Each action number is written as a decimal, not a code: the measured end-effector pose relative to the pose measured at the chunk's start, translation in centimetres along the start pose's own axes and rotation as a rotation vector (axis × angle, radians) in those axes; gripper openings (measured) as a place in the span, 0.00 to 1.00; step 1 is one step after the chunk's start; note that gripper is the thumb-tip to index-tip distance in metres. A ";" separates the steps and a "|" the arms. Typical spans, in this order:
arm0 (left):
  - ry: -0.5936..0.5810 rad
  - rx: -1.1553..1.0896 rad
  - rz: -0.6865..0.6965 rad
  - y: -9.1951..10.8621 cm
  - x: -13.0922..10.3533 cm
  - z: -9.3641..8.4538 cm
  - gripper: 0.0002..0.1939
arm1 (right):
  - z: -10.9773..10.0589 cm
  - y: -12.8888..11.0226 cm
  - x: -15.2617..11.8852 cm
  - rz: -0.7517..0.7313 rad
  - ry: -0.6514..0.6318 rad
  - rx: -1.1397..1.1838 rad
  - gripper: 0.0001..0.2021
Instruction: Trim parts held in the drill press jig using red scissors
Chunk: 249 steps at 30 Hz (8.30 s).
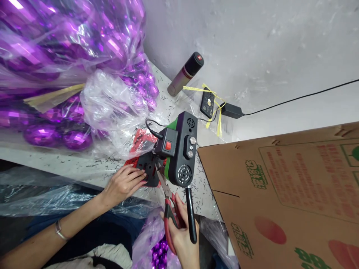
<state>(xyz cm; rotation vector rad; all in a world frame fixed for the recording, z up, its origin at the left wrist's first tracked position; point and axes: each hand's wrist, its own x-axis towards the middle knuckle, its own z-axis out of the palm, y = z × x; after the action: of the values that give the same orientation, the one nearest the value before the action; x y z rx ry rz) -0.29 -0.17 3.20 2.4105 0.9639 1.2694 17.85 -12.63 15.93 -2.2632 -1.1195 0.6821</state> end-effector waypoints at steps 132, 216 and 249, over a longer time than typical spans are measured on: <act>0.028 -0.012 0.003 -0.1 -0.6 0.7 0.07 | -0.8 1.9 2.8 -0.100 -0.287 0.028 0.28; 0.028 -0.003 -0.004 0.0 -0.6 0.7 0.07 | 0.3 3.6 3.4 -0.116 -0.305 0.096 0.31; 0.137 -0.329 -0.203 1.4 4.9 0.5 0.08 | 5.6 9.2 2.2 -0.228 0.088 -0.229 0.29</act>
<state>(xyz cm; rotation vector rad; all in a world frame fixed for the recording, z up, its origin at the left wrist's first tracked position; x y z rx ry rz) 2.64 2.01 6.72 1.9487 0.9242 1.4068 20.63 -14.37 5.47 -2.2757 -1.4470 0.3764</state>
